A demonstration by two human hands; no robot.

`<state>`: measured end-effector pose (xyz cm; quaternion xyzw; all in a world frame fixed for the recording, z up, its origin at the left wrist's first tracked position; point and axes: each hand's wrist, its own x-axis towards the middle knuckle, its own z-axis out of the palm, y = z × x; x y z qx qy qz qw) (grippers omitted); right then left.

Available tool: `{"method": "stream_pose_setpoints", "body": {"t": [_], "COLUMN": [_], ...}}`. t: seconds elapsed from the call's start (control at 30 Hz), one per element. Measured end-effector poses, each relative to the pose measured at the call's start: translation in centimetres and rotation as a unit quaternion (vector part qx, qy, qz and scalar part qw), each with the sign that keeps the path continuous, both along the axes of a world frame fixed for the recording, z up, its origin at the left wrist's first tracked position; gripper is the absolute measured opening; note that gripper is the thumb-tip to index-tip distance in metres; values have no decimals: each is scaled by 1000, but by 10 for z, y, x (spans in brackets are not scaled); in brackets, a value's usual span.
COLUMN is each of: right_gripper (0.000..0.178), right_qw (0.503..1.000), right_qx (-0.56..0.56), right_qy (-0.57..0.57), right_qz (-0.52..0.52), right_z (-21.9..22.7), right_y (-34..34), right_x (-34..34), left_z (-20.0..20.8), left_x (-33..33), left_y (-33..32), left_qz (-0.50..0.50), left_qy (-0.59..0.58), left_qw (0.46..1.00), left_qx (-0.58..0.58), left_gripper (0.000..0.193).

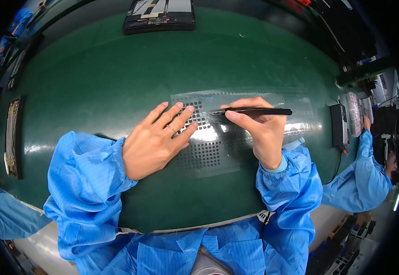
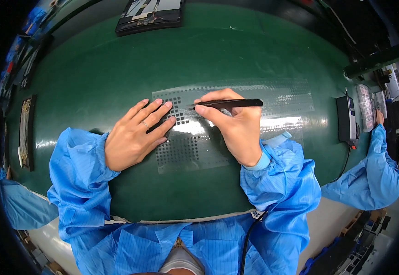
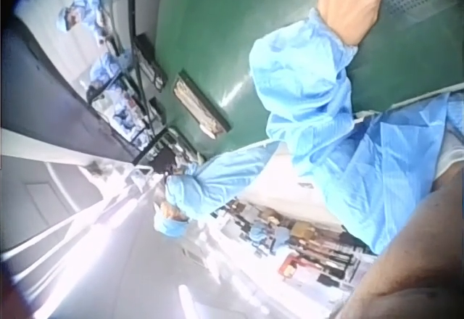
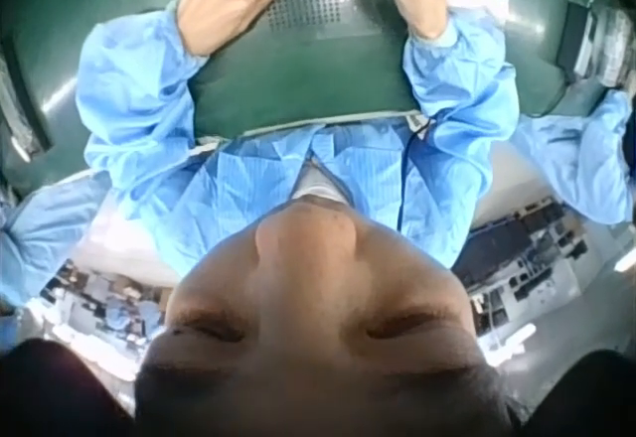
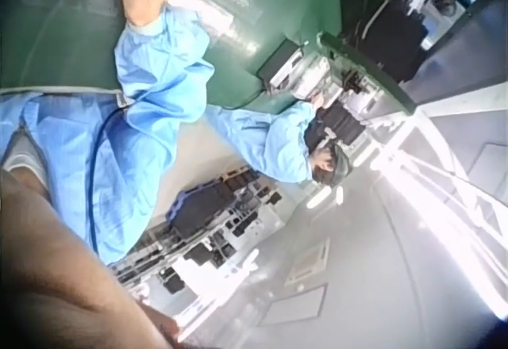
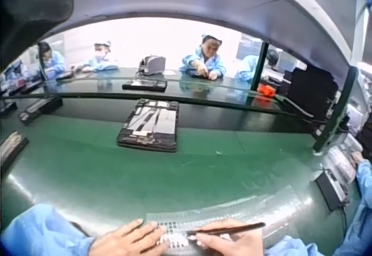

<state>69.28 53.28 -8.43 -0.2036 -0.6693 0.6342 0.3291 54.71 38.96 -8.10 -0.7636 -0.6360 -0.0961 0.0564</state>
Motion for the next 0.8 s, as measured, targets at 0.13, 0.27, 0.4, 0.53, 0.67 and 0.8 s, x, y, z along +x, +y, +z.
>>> {"method": "stream_pose_setpoints", "body": {"t": [0.13, 0.27, 0.4, 0.53, 0.67, 0.8], "right_gripper": [12, 12, 9, 9, 9, 9], "right_qw": [1000, 1000, 999, 1000, 999, 999], "right_qx": [-3, -21, -38, -29, -37, -35], "right_qy": [-6, 4, 5, -4, -18, -19], "right_qz": [-12, -19, -9, 0, 4, -1], "right_z": [-3, 2, 0, 0, 1, -1], "right_y": [4, 3, 7, 7, 5, 6], "right_x": [-7, -15, -19, -20, -21, -22], "left_z": [2, 11, 11, 10, 11, 10], "left_x": [-2, -5, -9, -8, -8, -8], "left_y": [3, 6, 9, 10, 11, 12], "left_qz": [7, 3, -6, -1, 10, 14], "left_qy": [-38, -27, -43, -11, -15, -31], "left_qw": [999, 1000, 999, 1000, 999, 998], "left_qx": [-3, -15, -17, -20, -51, -57], "left_gripper": [40, 41, 44, 42, 51, 51]}}
